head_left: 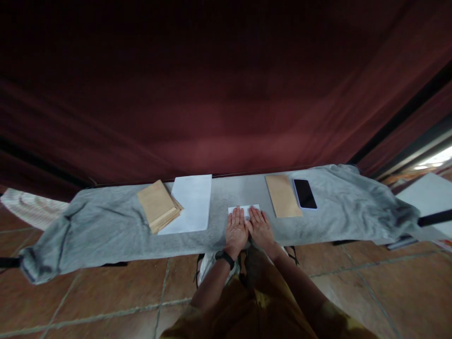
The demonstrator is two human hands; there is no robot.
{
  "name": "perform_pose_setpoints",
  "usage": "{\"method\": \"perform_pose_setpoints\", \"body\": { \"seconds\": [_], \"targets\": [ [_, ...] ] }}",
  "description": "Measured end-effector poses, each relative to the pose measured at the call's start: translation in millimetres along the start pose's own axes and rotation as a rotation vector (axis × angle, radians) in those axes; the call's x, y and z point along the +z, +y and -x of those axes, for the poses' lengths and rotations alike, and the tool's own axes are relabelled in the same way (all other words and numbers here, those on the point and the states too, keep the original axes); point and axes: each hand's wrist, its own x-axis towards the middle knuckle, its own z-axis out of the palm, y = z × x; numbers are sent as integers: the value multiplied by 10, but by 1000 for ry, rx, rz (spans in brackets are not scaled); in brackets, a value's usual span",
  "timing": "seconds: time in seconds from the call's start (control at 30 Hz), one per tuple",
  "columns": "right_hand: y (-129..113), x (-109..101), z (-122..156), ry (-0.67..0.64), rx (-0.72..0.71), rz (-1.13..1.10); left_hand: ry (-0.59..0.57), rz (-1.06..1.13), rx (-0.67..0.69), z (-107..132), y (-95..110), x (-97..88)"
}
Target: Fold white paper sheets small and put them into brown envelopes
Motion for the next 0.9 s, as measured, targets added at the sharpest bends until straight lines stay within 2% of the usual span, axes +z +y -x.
{"method": "perform_pose_setpoints", "body": {
  "seconds": [0.3, 0.37, 0.43, 0.47, 0.57, 0.67, 0.77, 0.9],
  "targets": [
    [198, 38, 83, 44, 43, 49, 70, -32, -104, 74, -220, -97],
    [205, 57, 90, 48, 40, 62, 102, -58, -147, 53, -175, -98],
    [214, 73, 98, 47, 40, 80, 125, -70, -178, -11, -42, -77],
    [223, 78, 102, 41, 35, 92, 121, -68, -171, -57, 49, -61],
    [260, 84, 117, -6, -15, 136, 11, -25, -29, -213, 335, -4],
    [289, 88, 122, -47, -41, 165, -59, 8, 48, -327, 489, 34],
    [292, 101, 112, -55, -22, 175, -62, 14, 62, -357, 460, 56],
    [273, 111, 101, -38, -10, 166, -5, -19, 72, -286, 280, 81]
  ]
}}
